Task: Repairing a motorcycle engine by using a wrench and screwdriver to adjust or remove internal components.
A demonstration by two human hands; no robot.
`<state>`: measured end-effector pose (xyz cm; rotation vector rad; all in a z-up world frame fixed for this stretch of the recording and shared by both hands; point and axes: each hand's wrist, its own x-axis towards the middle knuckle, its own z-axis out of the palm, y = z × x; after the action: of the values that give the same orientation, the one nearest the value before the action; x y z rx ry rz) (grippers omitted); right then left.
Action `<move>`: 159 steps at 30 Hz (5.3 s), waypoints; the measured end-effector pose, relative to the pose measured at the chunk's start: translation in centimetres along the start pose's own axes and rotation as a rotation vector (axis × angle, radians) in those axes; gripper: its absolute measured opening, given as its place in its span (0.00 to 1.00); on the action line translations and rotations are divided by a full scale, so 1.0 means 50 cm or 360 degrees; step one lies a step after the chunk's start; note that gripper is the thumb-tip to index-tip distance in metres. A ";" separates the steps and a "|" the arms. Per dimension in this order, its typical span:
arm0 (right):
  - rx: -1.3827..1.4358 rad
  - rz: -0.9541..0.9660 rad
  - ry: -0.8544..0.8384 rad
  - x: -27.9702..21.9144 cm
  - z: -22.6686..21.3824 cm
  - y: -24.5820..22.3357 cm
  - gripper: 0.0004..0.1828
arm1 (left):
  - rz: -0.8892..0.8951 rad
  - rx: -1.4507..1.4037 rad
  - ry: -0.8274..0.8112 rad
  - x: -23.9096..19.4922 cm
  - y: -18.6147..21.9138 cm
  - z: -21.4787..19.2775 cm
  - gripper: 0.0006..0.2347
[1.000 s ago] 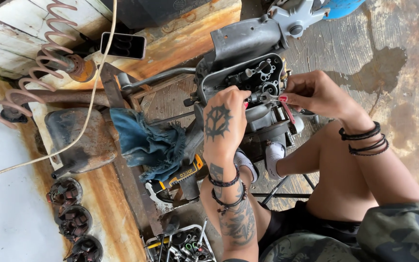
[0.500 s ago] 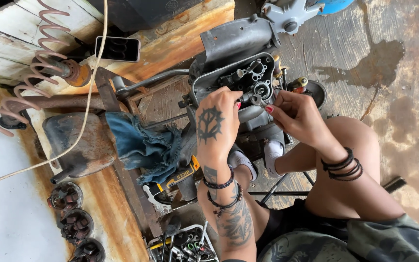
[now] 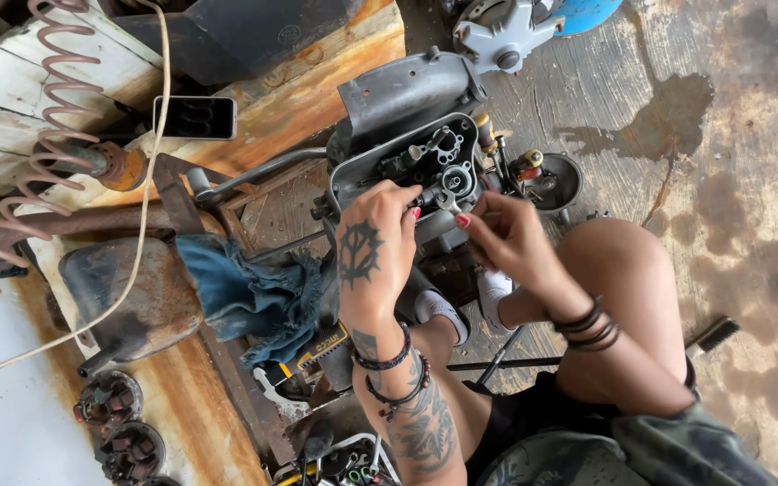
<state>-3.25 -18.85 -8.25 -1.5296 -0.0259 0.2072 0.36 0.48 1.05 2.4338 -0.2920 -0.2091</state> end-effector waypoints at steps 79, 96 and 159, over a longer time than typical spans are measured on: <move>0.0239 0.0018 -0.0447 0.010 -0.094 -0.014 0.07 | -0.0109 -0.0158 0.0337 0.044 -0.014 0.075 0.07; -0.0153 0.0004 -0.0119 0.063 -0.178 0.010 0.07 | -0.0148 -0.0239 0.0296 0.057 -0.046 0.120 0.09; 0.0049 -0.0124 0.0267 0.113 -0.135 -0.095 0.03 | -0.0001 0.0030 0.0268 0.047 -0.039 0.086 0.02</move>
<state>3.82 -24.78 -4.48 -1.5080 0.0504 0.0170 1.97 -1.30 -3.66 2.4518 -0.2193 -0.0012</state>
